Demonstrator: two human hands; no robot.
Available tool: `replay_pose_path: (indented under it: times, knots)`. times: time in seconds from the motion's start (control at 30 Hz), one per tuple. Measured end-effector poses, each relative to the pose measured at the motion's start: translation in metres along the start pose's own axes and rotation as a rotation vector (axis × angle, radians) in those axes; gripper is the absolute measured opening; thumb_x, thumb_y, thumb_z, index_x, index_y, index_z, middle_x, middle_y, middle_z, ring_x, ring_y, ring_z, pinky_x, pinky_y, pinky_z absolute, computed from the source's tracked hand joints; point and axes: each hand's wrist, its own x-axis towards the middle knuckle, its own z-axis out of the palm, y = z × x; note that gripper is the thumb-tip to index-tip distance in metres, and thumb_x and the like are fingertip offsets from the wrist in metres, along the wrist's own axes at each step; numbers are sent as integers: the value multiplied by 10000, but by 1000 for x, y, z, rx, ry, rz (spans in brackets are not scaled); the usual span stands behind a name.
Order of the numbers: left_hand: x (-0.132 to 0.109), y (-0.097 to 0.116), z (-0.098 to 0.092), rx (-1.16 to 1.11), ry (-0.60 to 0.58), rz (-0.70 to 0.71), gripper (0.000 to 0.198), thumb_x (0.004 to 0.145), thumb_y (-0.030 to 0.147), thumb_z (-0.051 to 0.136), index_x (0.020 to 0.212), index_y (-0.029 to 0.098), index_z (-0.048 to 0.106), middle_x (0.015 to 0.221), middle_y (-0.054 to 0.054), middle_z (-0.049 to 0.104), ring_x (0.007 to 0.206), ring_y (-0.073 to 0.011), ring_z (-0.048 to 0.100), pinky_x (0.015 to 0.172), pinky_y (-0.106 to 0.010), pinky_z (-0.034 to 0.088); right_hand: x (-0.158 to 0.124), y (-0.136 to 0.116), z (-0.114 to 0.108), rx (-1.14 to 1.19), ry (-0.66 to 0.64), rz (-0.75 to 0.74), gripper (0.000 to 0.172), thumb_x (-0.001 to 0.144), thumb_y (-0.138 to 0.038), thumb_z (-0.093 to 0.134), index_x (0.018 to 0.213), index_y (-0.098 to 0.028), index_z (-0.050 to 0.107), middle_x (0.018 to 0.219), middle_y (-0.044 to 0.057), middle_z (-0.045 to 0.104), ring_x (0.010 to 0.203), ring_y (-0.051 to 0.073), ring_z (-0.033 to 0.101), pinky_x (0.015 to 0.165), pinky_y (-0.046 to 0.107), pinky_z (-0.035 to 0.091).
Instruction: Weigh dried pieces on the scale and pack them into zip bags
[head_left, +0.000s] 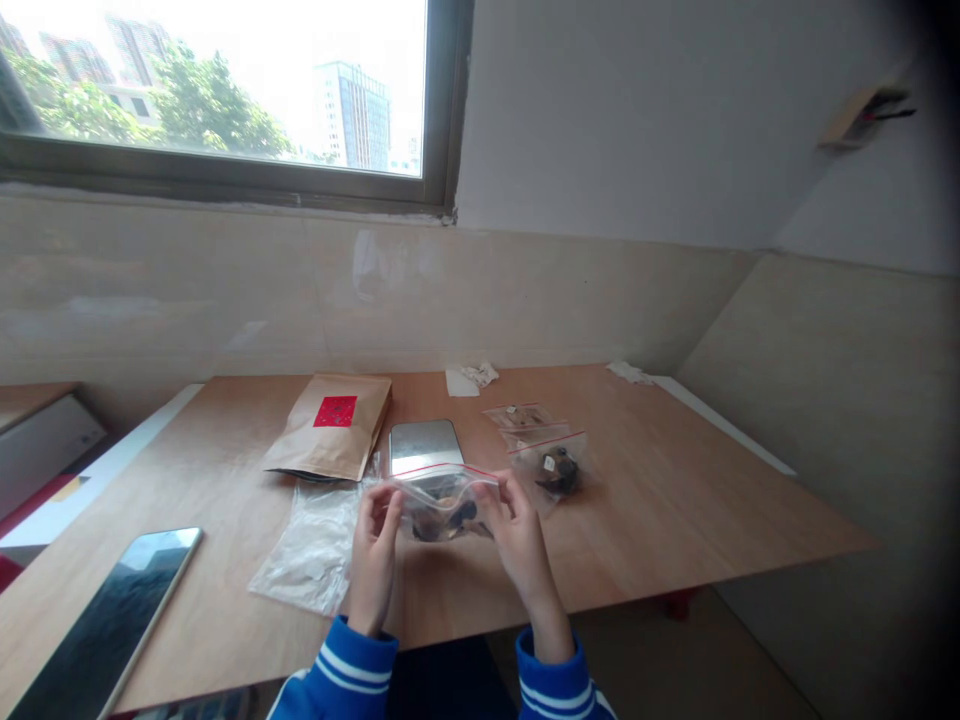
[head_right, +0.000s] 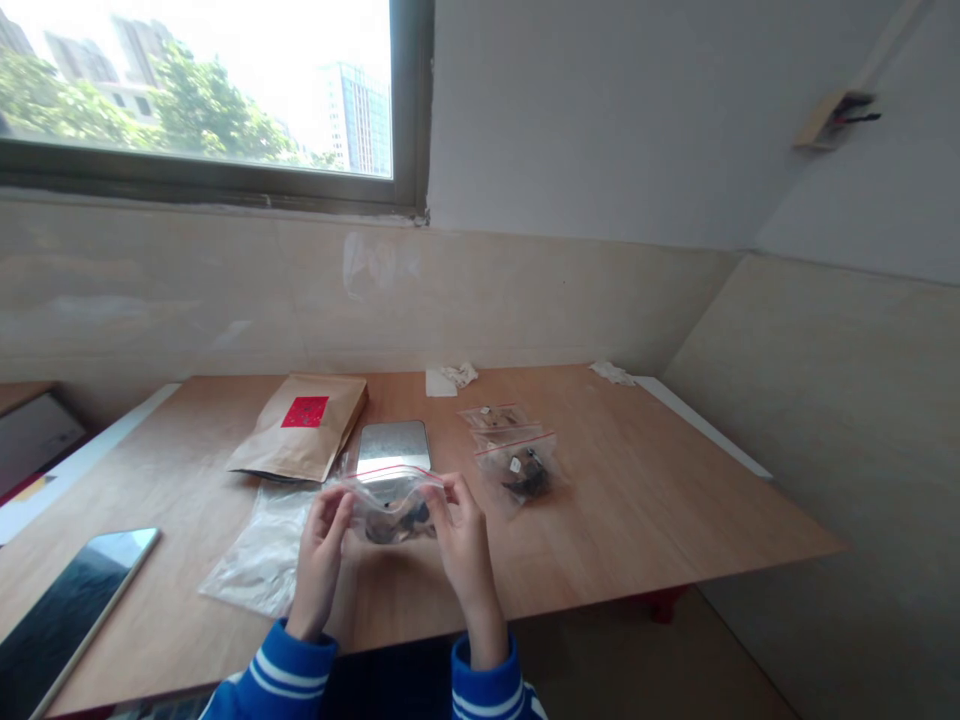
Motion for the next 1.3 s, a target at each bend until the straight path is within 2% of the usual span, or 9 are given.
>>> replay_pose_path:
  times: [0.13,0.23,0.37,0.5,0.6,0.67,0.9,1.1,1.3]
  knots:
    - [-1,-4,3,12,39,23,281,824,422,566,977,188,600,929,-26,628,837,-148,581,750,-252,461,4,9,-6,-103,83,-54,251,832,-431,588,853,-185,631,851,46,695,834,197,641,771,291,487]
    - [3,-9,2,32,101,47,264,810,419,590,930,186,620,906,-19,627,837,-144,574,759,-245,452,8,23,-8,-51,151,-50,252,833,-420,587,854,-176,648,801,47,707,796,192,649,794,302,471]
    - [9,-15,0,60,78,59,289,814,437,578,935,183,646,949,-36,642,886,-163,577,801,-265,442,10,46,-8,61,200,14,306,819,-456,587,884,-162,645,764,56,716,711,184,644,731,300,484]
    - [10,-17,-2,95,60,55,326,835,453,541,986,191,662,990,-43,649,893,-164,574,815,-267,433,10,59,-9,55,218,55,393,842,-518,518,847,-150,657,767,77,721,694,189,640,714,302,484]
    - [9,-17,-3,101,43,55,367,860,468,492,1042,195,656,1012,-45,652,885,-162,576,803,-263,434,10,58,-10,37,218,38,438,852,-546,477,811,-151,661,777,87,722,708,201,647,725,313,488]
    - [7,-17,-4,111,49,63,377,863,473,483,1053,195,653,1031,-48,651,903,-168,576,802,-264,435,11,57,-11,52,221,19,417,843,-541,496,873,-153,647,786,86,725,719,211,659,724,325,498]
    - [2,-23,-6,215,169,101,330,824,475,542,960,198,660,900,-43,657,836,-185,594,773,-294,459,9,58,-19,48,223,-8,367,818,-512,552,905,-161,612,794,72,721,717,208,671,722,339,508]
    - [1,-25,-7,295,204,157,273,831,439,546,920,203,651,874,-42,646,809,-177,593,734,-285,457,4,54,-22,-28,217,-39,353,839,-488,529,912,-159,633,825,71,710,773,205,662,771,343,496]
    - [0,-24,-5,381,233,307,236,864,396,511,922,196,621,918,-53,616,860,-181,565,763,-296,439,2,52,-23,-86,270,-48,357,822,-485,555,870,-146,656,855,79,702,810,206,642,773,328,479]
